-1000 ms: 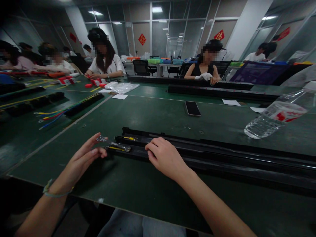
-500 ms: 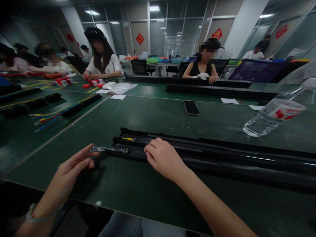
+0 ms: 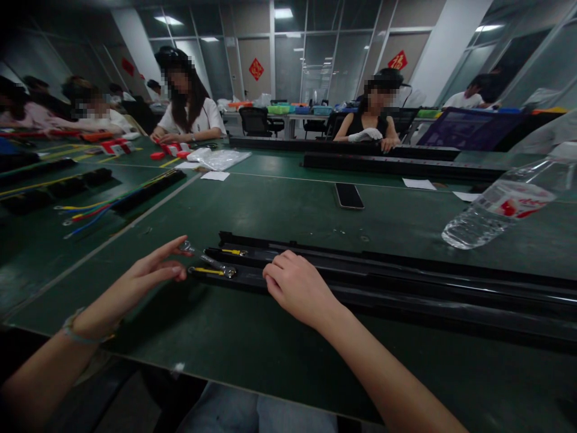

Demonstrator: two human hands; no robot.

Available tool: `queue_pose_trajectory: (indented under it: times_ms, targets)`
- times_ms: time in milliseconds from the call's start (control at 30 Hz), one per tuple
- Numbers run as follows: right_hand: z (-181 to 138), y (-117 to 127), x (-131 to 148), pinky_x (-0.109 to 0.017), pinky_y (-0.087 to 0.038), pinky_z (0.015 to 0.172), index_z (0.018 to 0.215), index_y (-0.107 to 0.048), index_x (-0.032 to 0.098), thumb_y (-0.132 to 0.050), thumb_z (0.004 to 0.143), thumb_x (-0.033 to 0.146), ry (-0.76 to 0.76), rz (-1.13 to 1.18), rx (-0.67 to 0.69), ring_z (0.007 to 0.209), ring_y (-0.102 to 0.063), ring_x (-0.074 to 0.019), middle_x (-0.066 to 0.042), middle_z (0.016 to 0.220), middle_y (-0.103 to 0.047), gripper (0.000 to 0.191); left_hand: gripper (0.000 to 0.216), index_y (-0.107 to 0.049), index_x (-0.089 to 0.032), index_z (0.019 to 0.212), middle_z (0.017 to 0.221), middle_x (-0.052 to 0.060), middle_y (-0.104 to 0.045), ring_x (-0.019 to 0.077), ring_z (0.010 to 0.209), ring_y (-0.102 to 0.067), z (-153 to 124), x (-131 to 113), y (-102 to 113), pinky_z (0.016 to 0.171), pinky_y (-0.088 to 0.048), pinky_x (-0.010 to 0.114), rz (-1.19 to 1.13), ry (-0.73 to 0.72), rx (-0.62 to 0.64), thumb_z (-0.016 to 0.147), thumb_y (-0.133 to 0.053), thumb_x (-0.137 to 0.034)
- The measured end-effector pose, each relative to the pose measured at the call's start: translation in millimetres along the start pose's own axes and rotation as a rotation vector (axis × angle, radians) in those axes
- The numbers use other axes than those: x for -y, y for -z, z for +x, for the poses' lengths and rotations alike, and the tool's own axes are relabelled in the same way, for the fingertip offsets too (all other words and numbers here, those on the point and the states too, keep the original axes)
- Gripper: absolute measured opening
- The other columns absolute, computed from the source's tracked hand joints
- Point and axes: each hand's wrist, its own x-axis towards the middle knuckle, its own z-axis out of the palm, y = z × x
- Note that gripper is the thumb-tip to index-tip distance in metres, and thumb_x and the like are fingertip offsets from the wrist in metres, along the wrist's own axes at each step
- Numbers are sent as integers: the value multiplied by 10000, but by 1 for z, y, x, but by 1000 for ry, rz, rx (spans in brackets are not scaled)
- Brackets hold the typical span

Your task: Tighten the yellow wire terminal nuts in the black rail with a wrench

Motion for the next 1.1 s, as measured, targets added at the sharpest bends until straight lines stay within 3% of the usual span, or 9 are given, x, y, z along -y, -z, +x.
queue_pose_trajectory:
  times_ms: [367, 633, 767, 967, 1100]
  targets:
    - [-1, 0, 1, -329, -384, 746, 833, -582, 168, -374, 826, 187, 2, -7, 10, 838, -464, -164, -43, 830, -583, 209, 550, -426, -207, 1236, 964, 51, -547, 164, 688, -544, 0, 9, -1, 670, -459, 295, 7, -5, -11, 710, -585, -234]
    - [-1, -1, 1, -323, -385, 749, 836, -583, 160, -384, 817, 172, 15, -21, -3, 834, -463, -164, -42, 819, -587, 200, 324, -569, -159, 1009, 729, 7, -542, 128, 590, -478, -10, 19, 0, 551, -414, 228, 115, -42, -222, 715, -608, -291]
    - [-1, -1, 0, -328, -391, 736, 829, -587, 161, -388, 812, 167, 19, -28, -16, 823, -474, -170, -48, 803, -594, 200, 327, -602, -155, 994, 721, 13, -567, 133, 590, -469, -10, 18, 0, 559, -412, 235, 116, -6, -238, 701, -621, -299]
    - [-1, 0, 1, -324, -394, 736, 827, -588, 164, -388, 813, 167, 21, -27, -23, 828, -479, -168, -45, 798, -602, 200, 570, -442, -179, 1237, 920, 44, -577, 152, 706, -508, -11, 16, -4, 698, -431, 277, 16, 9, -188, 702, -612, -281]
    - [-1, 0, 1, -326, -396, 731, 818, -588, 168, -392, 813, 169, 27, -21, -30, 826, -483, -165, -45, 786, -604, 196, 707, -292, -197, 1324, 926, 45, -549, 149, 716, -520, -11, 16, -8, 707, -429, 277, -77, 1, -96, 697, -614, -242]
